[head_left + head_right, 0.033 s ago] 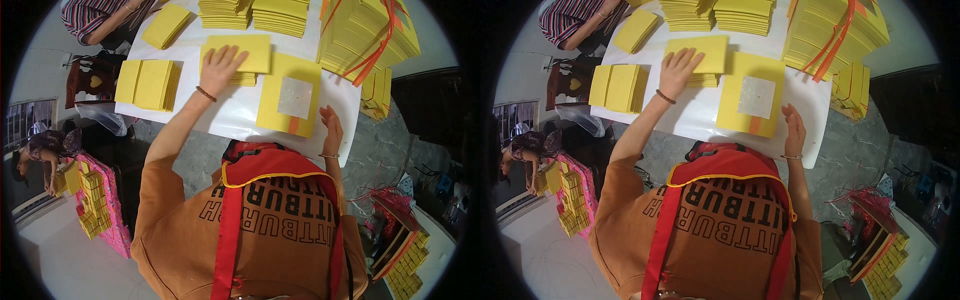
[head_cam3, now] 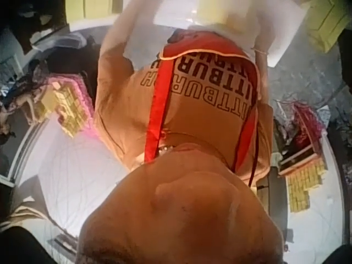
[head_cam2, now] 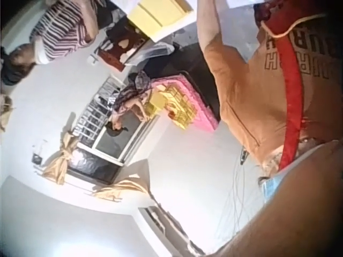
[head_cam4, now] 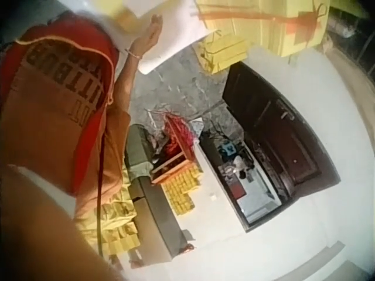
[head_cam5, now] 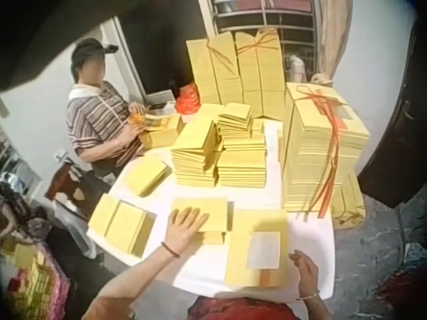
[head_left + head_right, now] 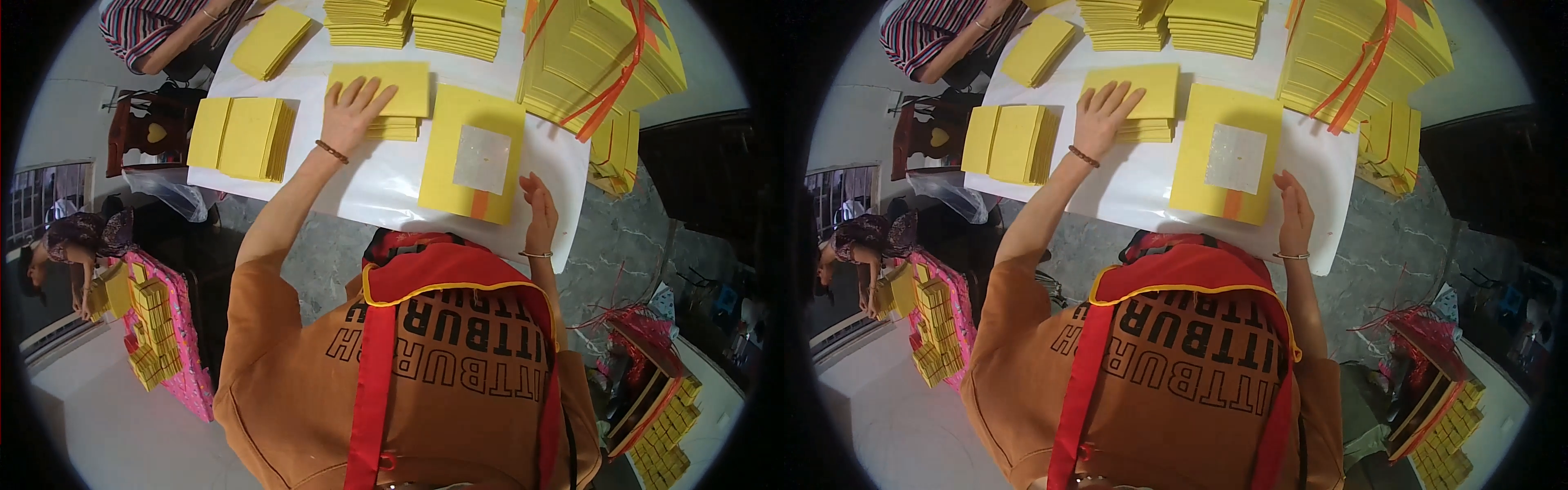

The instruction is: Apply foil squares to yellow sheets of paper and stack them.

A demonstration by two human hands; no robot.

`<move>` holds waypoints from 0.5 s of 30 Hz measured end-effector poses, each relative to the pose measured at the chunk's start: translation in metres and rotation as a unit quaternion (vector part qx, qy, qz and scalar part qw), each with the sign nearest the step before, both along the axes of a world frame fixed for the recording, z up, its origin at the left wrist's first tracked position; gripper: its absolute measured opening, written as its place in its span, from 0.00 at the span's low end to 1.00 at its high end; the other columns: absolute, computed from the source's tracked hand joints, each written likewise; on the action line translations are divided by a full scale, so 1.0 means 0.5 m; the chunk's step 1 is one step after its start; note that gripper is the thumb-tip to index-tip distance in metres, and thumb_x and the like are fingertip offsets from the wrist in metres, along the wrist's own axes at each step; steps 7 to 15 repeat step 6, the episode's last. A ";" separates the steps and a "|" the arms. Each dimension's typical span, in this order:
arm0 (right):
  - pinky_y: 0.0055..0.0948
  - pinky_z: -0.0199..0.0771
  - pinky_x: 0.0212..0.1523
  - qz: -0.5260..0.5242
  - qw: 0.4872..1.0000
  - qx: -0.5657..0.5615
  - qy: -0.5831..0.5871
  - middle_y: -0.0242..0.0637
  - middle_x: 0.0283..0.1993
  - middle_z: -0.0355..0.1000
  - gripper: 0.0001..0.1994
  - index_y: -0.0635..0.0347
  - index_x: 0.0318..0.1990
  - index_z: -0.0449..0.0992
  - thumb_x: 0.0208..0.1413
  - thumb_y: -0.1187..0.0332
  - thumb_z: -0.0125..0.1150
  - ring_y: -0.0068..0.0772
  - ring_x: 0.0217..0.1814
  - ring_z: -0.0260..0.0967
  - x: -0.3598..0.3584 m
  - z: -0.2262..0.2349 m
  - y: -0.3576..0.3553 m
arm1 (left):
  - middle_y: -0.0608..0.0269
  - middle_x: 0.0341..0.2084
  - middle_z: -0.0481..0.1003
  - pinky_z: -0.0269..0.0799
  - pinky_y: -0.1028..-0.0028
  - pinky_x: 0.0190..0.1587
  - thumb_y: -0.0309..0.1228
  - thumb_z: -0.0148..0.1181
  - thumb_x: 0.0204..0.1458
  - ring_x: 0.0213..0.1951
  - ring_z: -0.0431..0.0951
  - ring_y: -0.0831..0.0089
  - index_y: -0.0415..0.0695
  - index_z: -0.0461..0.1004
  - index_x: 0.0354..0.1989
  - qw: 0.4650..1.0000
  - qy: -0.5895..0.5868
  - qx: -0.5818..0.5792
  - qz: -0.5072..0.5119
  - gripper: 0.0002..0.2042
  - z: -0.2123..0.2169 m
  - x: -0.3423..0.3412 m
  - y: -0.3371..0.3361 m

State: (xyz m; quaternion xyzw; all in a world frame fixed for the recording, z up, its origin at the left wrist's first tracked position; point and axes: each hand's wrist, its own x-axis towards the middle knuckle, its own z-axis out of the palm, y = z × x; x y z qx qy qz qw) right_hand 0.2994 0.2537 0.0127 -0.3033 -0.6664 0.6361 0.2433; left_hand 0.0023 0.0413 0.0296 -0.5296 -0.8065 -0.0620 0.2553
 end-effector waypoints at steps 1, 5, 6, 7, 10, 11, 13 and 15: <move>0.28 0.56 0.58 0.021 1.000 0.008 -0.016 0.41 0.50 0.70 0.19 0.65 0.55 0.66 0.62 0.62 0.42 0.29 0.55 0.63 -0.004 -0.005 -0.005 | 0.64 0.51 0.67 0.57 0.57 0.53 0.29 0.54 0.44 0.53 0.66 0.64 0.59 0.64 0.56 0.999 -0.014 -0.028 0.007 0.26 -0.041 -0.020 -0.023; 0.26 0.56 0.58 0.070 0.997 0.016 -0.020 0.40 0.48 0.71 0.17 0.65 0.53 0.68 0.61 0.65 0.46 0.27 0.54 0.64 -0.011 -0.017 -0.010 | 0.64 0.54 0.65 0.56 0.57 0.55 0.30 0.57 0.43 0.55 0.64 0.63 0.59 0.62 0.58 0.988 -0.111 -0.108 0.010 0.29 -0.097 -0.027 -0.036; 0.26 0.55 0.59 0.080 0.996 0.000 -0.025 0.40 0.49 0.71 0.17 0.65 0.54 0.67 0.60 0.65 0.47 0.27 0.54 0.64 -0.010 -0.016 -0.014 | 0.63 0.56 0.63 0.56 0.57 0.55 0.29 0.59 0.41 0.55 0.63 0.62 0.60 0.59 0.60 0.986 -0.110 -0.126 0.024 0.32 -0.098 -0.027 -0.030; 0.26 0.55 0.59 0.080 0.996 0.000 -0.025 0.40 0.49 0.71 0.17 0.65 0.54 0.67 0.60 0.65 0.47 0.27 0.54 0.64 -0.010 -0.016 -0.014 | 0.63 0.56 0.63 0.56 0.57 0.55 0.29 0.59 0.41 0.55 0.63 0.62 0.60 0.59 0.60 0.986 -0.110 -0.126 0.024 0.32 -0.098 -0.027 -0.030; 0.26 0.55 0.59 0.080 0.996 0.000 -0.025 0.40 0.49 0.71 0.17 0.65 0.54 0.67 0.60 0.65 0.47 0.27 0.54 0.64 -0.010 -0.016 -0.014 | 0.63 0.56 0.63 0.56 0.57 0.55 0.29 0.59 0.41 0.55 0.63 0.62 0.60 0.59 0.60 0.986 -0.110 -0.126 0.024 0.32 -0.098 -0.027 -0.030; 0.26 0.55 0.59 0.080 0.996 0.000 -0.025 0.40 0.49 0.71 0.17 0.65 0.54 0.67 0.60 0.65 0.47 0.27 0.54 0.64 -0.010 -0.016 -0.014 | 0.63 0.56 0.63 0.56 0.57 0.55 0.29 0.59 0.41 0.55 0.63 0.62 0.60 0.59 0.60 0.986 -0.110 -0.126 0.024 0.32 -0.098 -0.027 -0.030; 0.26 0.55 0.59 0.080 0.996 0.000 -0.025 0.40 0.49 0.71 0.17 0.65 0.54 0.67 0.60 0.65 0.47 0.27 0.54 0.64 -0.010 -0.016 -0.014 | 0.63 0.56 0.63 0.56 0.57 0.55 0.29 0.59 0.41 0.55 0.63 0.62 0.60 0.59 0.60 0.986 -0.110 -0.126 0.024 0.32 -0.098 -0.027 -0.030; 0.26 0.55 0.59 0.080 0.996 0.000 -0.025 0.40 0.49 0.71 0.17 0.65 0.54 0.67 0.60 0.65 0.47 0.27 0.54 0.64 -0.010 -0.016 -0.014 | 0.63 0.56 0.63 0.56 0.57 0.55 0.29 0.59 0.41 0.55 0.63 0.62 0.60 0.59 0.60 0.986 -0.110 -0.126 0.024 0.32 -0.098 -0.027 -0.030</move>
